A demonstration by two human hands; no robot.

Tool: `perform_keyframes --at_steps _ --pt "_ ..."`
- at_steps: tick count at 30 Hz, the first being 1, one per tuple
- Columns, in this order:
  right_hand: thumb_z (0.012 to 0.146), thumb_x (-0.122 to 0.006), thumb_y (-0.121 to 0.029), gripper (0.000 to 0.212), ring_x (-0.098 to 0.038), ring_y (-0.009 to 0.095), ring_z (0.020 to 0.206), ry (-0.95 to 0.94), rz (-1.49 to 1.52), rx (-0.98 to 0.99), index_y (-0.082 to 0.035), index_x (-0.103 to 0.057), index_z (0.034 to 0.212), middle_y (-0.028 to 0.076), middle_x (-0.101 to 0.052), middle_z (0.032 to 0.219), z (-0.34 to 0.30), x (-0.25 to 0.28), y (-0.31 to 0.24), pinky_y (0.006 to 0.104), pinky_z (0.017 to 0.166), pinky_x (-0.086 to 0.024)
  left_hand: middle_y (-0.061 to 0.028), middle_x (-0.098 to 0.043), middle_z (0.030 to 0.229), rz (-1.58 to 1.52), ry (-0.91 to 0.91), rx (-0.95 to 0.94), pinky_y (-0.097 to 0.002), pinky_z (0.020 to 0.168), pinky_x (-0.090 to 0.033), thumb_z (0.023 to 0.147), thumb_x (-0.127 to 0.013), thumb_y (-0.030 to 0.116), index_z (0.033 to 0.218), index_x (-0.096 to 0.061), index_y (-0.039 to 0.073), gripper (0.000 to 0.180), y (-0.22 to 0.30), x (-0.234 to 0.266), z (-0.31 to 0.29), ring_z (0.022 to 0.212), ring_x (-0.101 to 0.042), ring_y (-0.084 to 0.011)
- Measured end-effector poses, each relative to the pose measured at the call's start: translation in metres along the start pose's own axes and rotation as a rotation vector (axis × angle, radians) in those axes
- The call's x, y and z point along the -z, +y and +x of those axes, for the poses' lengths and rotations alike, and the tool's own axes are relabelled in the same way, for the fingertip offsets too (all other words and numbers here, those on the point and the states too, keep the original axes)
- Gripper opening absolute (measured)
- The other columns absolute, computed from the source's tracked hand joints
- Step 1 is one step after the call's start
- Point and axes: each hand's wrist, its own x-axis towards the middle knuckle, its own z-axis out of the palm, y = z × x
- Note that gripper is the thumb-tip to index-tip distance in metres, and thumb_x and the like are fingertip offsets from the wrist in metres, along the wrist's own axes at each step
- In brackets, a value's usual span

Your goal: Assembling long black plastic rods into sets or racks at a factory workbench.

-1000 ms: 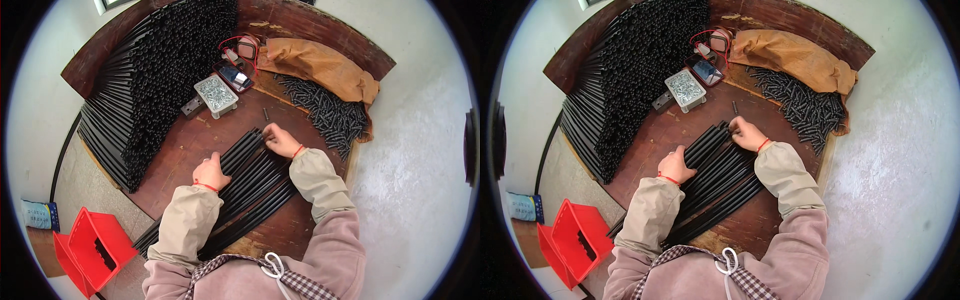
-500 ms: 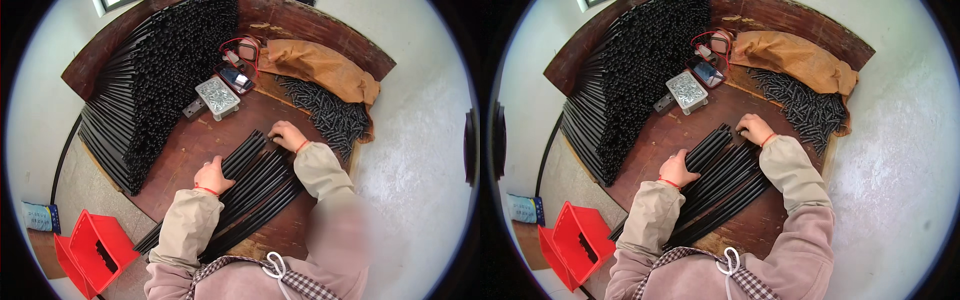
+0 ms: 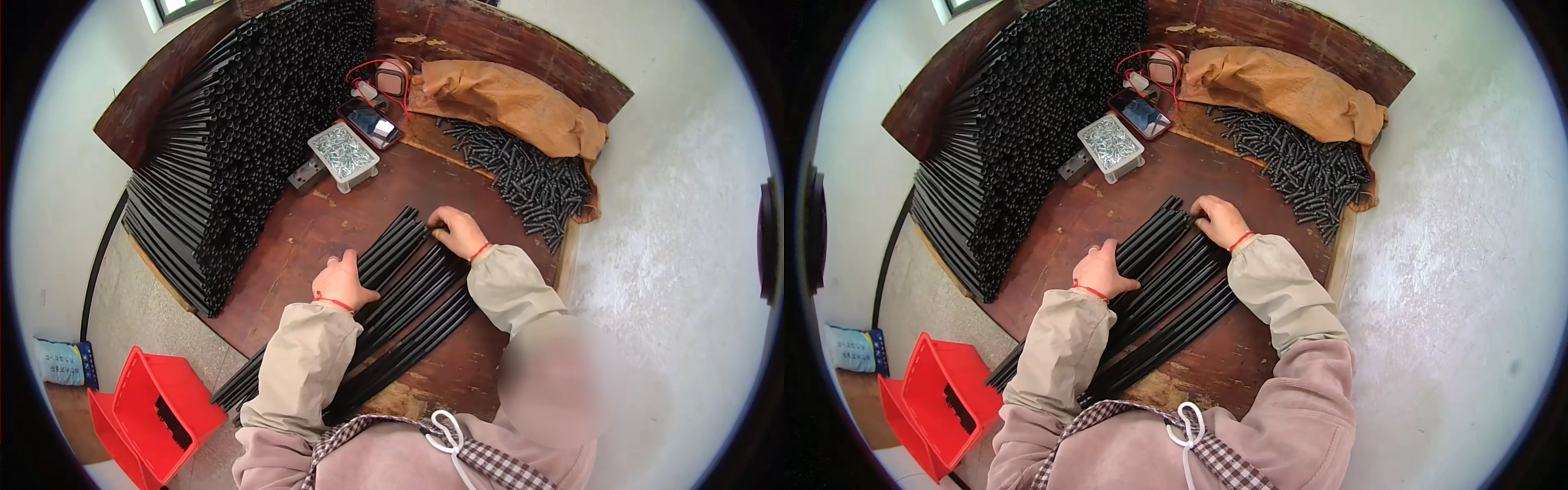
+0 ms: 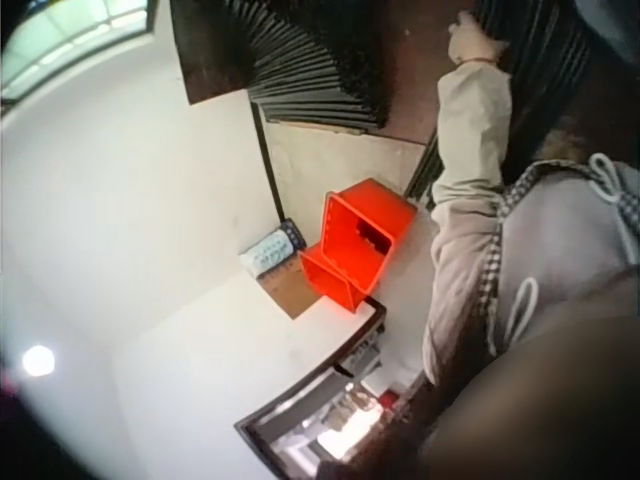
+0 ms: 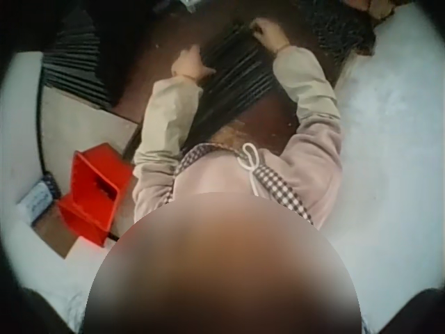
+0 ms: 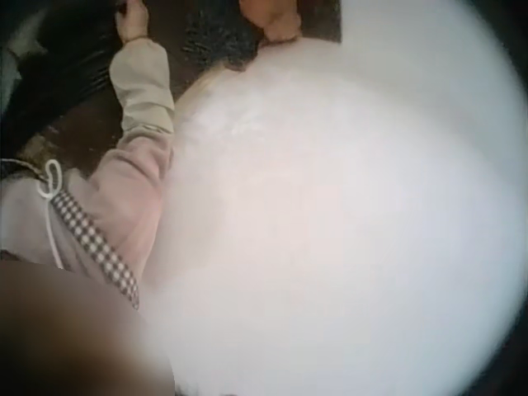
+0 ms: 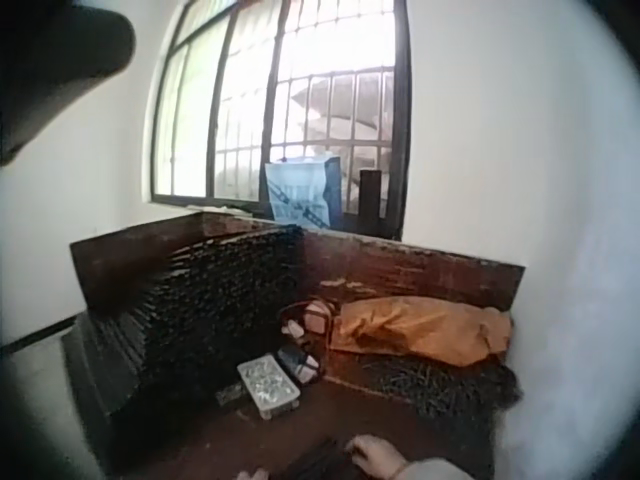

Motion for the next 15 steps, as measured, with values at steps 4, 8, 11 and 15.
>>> perform_keyframes --at_steps 4,8,11,15 --pt "0.067 -0.059 -0.001 0.014 -0.056 0.025 0.075 0.079 0.023 -0.01 -0.006 -0.059 0.08 0.006 -0.059 0.083 0.002 -0.002 -0.001 0.0323 0.07 -0.046 -0.0148 -0.055 0.097 0.014 -0.015 0.027 -0.0364 0.07 -0.049 0.051 -0.081 0.031 0.114 -0.05 0.011 0.073 0.001 0.0 0.0 0.08 -0.06 -0.029" --pt "0.066 -0.058 0.001 0.015 -0.056 0.026 0.075 0.079 -0.118 0.09 -0.006 -0.059 0.08 0.006 -0.059 0.083 0.003 0.0 0.008 0.0325 0.07 -0.046 -0.0148 -0.056 0.096 0.006 -0.013 0.039 -0.0364 0.071 -0.049 0.051 -0.081 0.031 0.113 -0.051 0.011 0.072 0.002 0.0 0.001 0.081 -0.06 -0.0288" --pt "0.066 -0.058 0.001 0.016 -0.056 0.027 0.075 0.016 -0.132 0.221 -0.006 -0.06 0.08 0.006 -0.059 0.082 0.007 0.003 0.015 0.0328 0.07 -0.046 -0.0149 -0.056 0.096 0.005 -0.019 0.033 -0.0363 0.071 -0.048 0.05 -0.081 0.031 0.112 -0.051 0.01 0.072 0.002 0.0 0.001 0.082 -0.059 -0.0289" --pt "0.066 -0.059 0.002 0.016 -0.057 0.025 0.074 -0.01 -0.118 0.21 -0.007 -0.061 0.08 0.005 -0.059 0.082 0.008 0.007 0.02 0.0311 0.07 -0.046 -0.015 -0.056 0.097 -0.002 -0.02 0.036 -0.0362 0.072 -0.048 0.05 -0.081 0.031 0.112 -0.051 0.01 0.072 0.001 0.0 0.0 0.082 -0.059 -0.029"
